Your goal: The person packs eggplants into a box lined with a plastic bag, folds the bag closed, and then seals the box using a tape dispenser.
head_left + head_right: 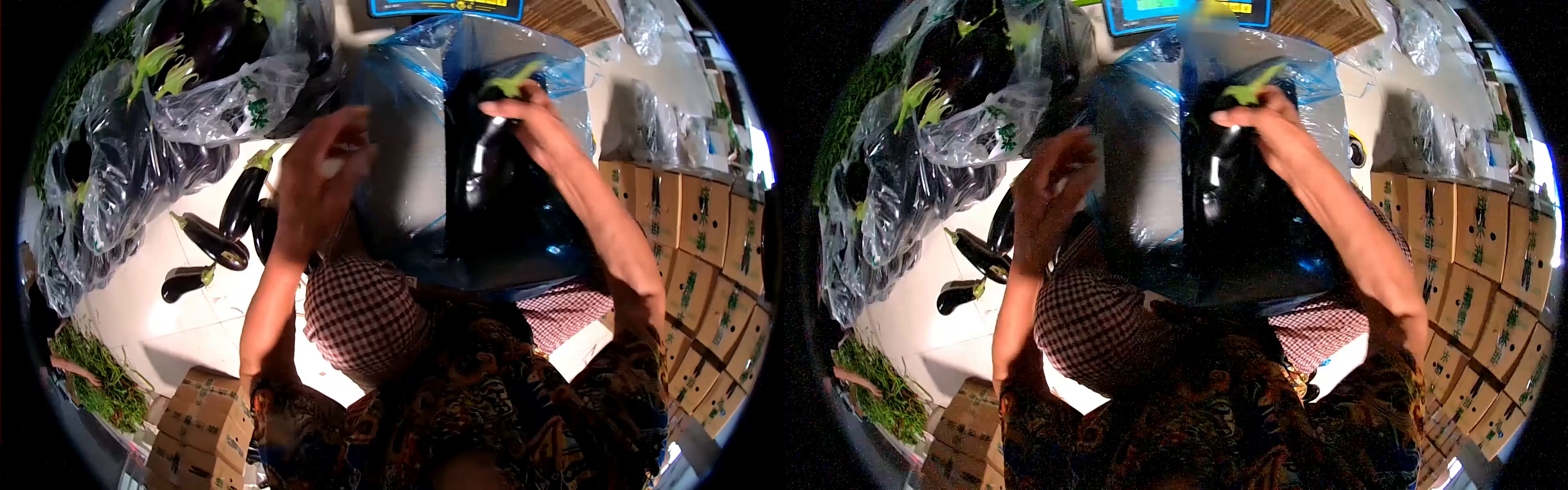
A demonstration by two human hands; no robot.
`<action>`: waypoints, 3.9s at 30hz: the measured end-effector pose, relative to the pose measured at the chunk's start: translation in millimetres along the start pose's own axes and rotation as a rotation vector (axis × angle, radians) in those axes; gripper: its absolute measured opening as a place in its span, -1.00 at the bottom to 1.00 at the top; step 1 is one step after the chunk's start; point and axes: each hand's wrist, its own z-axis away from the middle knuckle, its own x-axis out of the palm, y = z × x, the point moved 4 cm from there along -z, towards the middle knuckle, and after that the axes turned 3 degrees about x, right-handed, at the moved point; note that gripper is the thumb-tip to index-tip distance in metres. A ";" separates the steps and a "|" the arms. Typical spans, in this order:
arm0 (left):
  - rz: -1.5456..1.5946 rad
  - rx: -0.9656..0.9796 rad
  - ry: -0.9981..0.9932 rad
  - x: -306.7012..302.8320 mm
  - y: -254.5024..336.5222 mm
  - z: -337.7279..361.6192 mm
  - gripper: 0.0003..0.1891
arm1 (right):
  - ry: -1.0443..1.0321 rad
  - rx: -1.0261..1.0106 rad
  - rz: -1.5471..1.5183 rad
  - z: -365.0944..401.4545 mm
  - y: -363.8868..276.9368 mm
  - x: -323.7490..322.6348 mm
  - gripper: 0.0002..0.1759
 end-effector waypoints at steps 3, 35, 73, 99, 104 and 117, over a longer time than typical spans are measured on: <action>0.122 0.127 -0.207 32.9 22.3 -23.2 -0.28 | -0.038 -0.161 0.089 77.0 -49.2 12.0 -0.24; 0.529 -0.947 1.202 -68.6 -285.1 447.0 -0.44 | -0.603 -0.200 1.029 47.5 67.5 30.9 -0.78; 0.924 -0.137 0.628 -156.8 -17.6 228.4 -0.19 | -0.448 0.035 0.746 78.4 -33.4 88.2 -0.79; -0.066 0.114 -0.165 80.5 131.0 -0.5 -0.13 | -0.762 -0.290 -0.939 92.1 -105.6 29.3 -0.20; -0.050 0.228 -0.106 95.2 114.1 -5.3 -0.18 | -0.488 -0.252 -0.949 76.2 -96.9 23.9 -0.25; 0.739 -0.396 -0.370 76.5 110.4 -19.2 -0.47 | -0.575 -0.283 -1.021 41.8 -98.7 42.3 -0.64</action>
